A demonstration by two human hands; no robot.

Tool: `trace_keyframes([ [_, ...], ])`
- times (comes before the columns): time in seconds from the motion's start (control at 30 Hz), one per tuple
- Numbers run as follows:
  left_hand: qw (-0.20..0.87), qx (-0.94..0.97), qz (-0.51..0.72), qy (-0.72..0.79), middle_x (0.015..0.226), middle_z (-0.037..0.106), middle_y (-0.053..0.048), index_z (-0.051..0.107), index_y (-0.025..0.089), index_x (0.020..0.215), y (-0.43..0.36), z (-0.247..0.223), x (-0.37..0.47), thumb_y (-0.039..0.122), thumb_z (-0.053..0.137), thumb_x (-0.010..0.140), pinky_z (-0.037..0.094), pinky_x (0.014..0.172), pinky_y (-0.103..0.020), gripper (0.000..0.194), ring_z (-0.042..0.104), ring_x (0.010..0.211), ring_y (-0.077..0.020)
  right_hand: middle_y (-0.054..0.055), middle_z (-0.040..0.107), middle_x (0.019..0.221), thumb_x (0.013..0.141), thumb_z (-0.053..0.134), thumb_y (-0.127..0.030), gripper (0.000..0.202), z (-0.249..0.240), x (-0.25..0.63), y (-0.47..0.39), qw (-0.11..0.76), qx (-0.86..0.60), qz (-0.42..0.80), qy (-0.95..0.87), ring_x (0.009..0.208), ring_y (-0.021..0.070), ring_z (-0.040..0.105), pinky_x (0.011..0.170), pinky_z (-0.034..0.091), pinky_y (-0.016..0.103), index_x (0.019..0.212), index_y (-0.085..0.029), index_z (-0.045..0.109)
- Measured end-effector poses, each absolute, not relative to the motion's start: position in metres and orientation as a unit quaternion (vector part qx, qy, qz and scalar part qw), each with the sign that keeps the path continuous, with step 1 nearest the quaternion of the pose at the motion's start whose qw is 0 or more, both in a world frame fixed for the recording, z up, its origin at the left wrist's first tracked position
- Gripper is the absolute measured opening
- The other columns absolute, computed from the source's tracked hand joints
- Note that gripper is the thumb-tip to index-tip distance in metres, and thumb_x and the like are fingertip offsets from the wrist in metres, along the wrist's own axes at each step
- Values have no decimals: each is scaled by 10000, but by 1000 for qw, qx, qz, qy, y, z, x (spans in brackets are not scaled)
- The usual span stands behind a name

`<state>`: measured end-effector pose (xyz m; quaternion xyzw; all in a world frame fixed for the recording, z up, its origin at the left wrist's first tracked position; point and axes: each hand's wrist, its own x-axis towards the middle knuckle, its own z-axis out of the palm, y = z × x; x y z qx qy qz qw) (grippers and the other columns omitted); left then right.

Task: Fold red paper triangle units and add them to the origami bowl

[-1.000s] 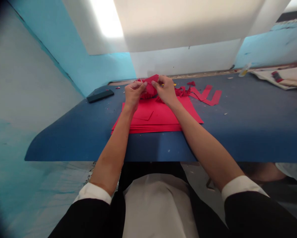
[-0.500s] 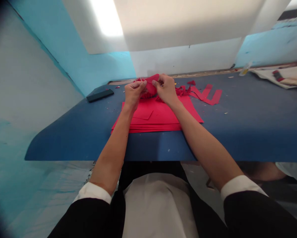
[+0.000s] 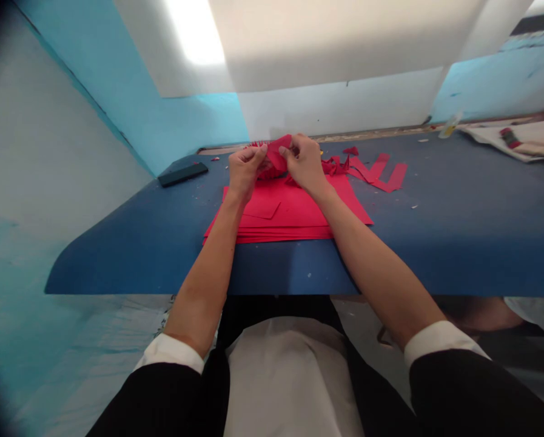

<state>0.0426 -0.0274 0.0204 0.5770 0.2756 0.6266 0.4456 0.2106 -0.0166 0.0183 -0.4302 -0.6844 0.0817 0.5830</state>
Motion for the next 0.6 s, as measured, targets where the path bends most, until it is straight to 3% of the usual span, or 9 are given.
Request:
trace_keyframes([
  [0.2,451,558,636,283,648,656,32,673,185,689,-29,24,43,401,871,899,515,673,-241,361,613,638,-80,-8,540,692,881,806,-419,376,17,207,-17,599,-436,87,-665,703,209,560,784,552,437,721,-275,498],
  [0.37,458,558,639,266,666,655,32,670,200,699,-30,24,43,368,843,933,539,708,-269,337,608,659,-84,-9,554,717,903,784,-519,351,9,209,-5,614,-415,122,-660,726,208,588,752,564,416,796,-278,552],
  [0.6,445,585,622,271,680,657,34,663,171,736,-28,21,43,462,905,853,531,674,-207,396,615,651,-73,-2,543,694,889,760,-650,436,10,211,-3,639,-406,133,-640,735,223,609,693,545,396,800,-274,559],
])
